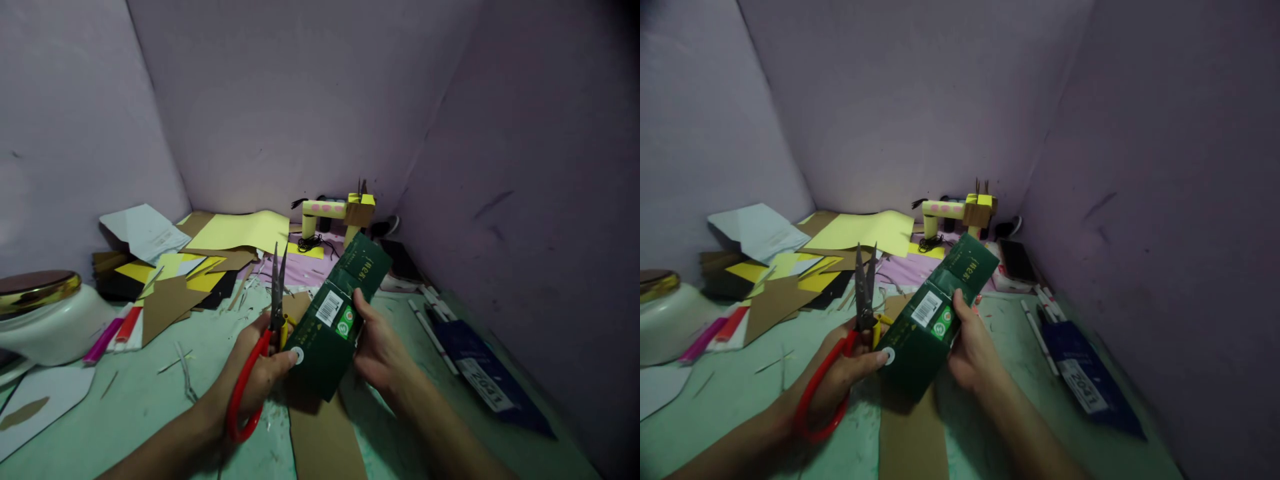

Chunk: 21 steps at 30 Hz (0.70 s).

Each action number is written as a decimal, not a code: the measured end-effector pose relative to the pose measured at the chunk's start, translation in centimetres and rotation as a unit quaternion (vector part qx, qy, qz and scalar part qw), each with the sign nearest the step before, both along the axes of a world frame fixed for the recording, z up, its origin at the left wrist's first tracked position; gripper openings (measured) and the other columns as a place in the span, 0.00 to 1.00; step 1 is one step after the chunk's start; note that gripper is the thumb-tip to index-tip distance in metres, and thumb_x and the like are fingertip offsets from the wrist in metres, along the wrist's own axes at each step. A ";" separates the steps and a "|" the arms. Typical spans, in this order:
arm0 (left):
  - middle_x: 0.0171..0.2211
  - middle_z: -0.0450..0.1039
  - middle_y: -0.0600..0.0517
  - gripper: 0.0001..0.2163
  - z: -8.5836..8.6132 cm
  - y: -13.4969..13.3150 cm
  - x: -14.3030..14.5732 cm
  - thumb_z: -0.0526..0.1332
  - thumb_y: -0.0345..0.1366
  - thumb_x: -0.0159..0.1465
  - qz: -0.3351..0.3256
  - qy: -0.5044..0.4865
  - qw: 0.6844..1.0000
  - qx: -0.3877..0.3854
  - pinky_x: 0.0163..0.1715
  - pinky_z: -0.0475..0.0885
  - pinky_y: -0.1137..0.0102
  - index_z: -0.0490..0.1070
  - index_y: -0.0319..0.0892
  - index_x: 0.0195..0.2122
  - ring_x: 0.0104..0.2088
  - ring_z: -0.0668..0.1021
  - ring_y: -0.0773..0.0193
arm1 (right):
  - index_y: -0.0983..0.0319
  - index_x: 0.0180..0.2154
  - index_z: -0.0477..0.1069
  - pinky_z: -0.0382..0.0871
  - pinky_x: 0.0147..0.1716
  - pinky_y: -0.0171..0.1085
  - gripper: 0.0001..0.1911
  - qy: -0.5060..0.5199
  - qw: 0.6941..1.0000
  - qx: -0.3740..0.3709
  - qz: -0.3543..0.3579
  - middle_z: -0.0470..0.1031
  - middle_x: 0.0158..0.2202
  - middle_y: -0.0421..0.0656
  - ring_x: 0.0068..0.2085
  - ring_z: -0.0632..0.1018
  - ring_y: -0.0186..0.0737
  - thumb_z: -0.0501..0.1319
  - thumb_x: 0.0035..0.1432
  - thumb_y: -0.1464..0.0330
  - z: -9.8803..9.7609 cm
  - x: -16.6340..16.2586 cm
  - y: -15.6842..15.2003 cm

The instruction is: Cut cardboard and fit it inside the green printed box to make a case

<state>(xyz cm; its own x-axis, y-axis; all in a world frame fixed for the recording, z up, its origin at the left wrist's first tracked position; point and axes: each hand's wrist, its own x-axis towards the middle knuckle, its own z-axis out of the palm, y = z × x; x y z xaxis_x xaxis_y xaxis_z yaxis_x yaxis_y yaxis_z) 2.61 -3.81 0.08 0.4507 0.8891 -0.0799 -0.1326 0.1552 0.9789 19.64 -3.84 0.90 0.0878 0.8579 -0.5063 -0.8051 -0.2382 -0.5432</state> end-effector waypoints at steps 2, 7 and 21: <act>0.40 0.76 0.47 0.18 0.0 0.1 -0.1 0.63 0.29 0.55 0.014 0.021 1.000 0.007 0.40 0.72 0.64 0.66 0.40 0.48 0.40 0.77 0.55 | 0.63 0.34 0.74 0.74 0.26 0.37 0.13 -0.021 0.999 -0.010 0.024 0.81 0.26 0.42 0.26 0.80 0.40 0.58 0.59 0.60 -0.1 0.2 0.0; 0.36 0.76 0.49 0.16 0.2 0.5 -0.4 0.65 0.32 0.52 0.063 0.060 0.996 0.021 0.38 0.72 0.65 0.66 0.39 0.42 0.37 0.77 0.57 | 0.66 0.34 0.75 0.61 0.09 0.25 0.19 -0.092 0.983 -0.009 0.159 0.79 0.22 0.43 0.18 0.76 0.33 0.55 0.61 0.57 0.0 1.9 0.4; 0.29 0.73 0.51 0.11 0.7 0.7 -0.8 0.60 0.41 0.55 0.086 0.239 0.957 0.141 0.27 0.69 0.69 0.65 0.41 0.35 0.29 0.75 0.59 | 0.65 0.46 0.68 0.80 0.26 0.42 0.15 -0.012 0.985 0.042 0.166 0.81 0.34 0.47 0.34 0.82 0.43 0.50 0.66 0.63 0.6 3.7 0.6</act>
<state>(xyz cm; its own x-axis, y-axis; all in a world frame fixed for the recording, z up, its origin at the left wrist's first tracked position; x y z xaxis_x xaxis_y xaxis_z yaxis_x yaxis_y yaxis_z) 1.81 -3.13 0.79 0.2675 0.9635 0.0142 0.3411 -0.1085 0.9338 23.36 -3.21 1.52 -0.1934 0.8800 -0.4338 -0.6775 -0.4396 -0.5897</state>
